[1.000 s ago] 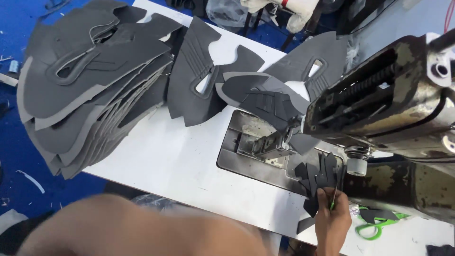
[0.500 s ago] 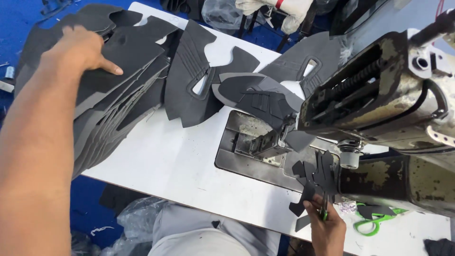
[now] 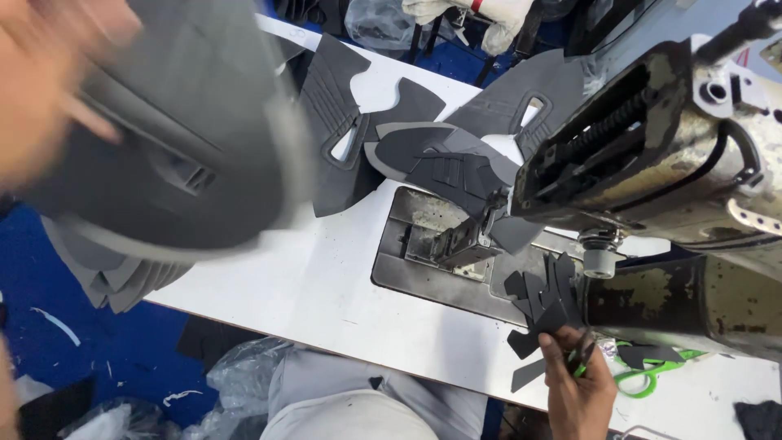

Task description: The person repeatedly picks up black rubber-like material pieces from a stack, aligns them under a sewing machine, and sews along the edges. After sewing, the person uses green scissors to trim excess material and places the finished pieces aside.

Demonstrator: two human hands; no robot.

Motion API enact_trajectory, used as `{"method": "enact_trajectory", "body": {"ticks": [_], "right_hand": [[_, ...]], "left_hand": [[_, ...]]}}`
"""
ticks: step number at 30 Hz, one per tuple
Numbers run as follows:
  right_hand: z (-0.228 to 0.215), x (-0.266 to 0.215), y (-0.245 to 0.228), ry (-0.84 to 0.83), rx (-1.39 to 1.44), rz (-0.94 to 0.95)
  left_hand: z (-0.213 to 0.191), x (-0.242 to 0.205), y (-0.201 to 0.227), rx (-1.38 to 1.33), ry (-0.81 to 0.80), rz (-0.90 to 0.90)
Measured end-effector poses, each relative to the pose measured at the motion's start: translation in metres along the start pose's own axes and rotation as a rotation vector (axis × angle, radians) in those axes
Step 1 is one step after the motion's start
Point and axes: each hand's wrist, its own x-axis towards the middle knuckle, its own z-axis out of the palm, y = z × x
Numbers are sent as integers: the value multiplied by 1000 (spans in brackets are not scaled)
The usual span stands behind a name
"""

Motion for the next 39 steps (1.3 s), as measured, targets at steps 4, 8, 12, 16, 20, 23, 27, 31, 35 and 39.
{"method": "enact_trajectory", "body": {"ticks": [4,8,12,16,20,23,27,31,35,39], "right_hand": [[-1,-15,-29,41,78,-55],[-8,-28,-40,112,192,-116],[-4,-41,-51,81,280,-130],[16,-56,-67,-30,256,-21],[43,-64,-66,-208,243,-14],[53,-67,-69,-236,152,-8],[56,-70,-64,-257,86,-17],[57,-71,-61,-247,84,-57],[59,-70,-61,-249,71,-85],[59,-70,-62,-251,100,-70]], "left_hand": [[42,-53,151,-600,-248,-80],[154,-105,213,-1348,-604,-213],[194,-127,250,-1580,-658,-187],[189,-130,266,-1621,-784,-200],[193,-134,266,-1636,-812,-260],[190,-134,263,-1648,-810,-228],[190,-135,261,-1627,-824,-227],[191,-135,261,-1613,-830,-234],[177,-130,261,-1532,-844,-208],[176,-129,262,-1528,-871,-198]]}}
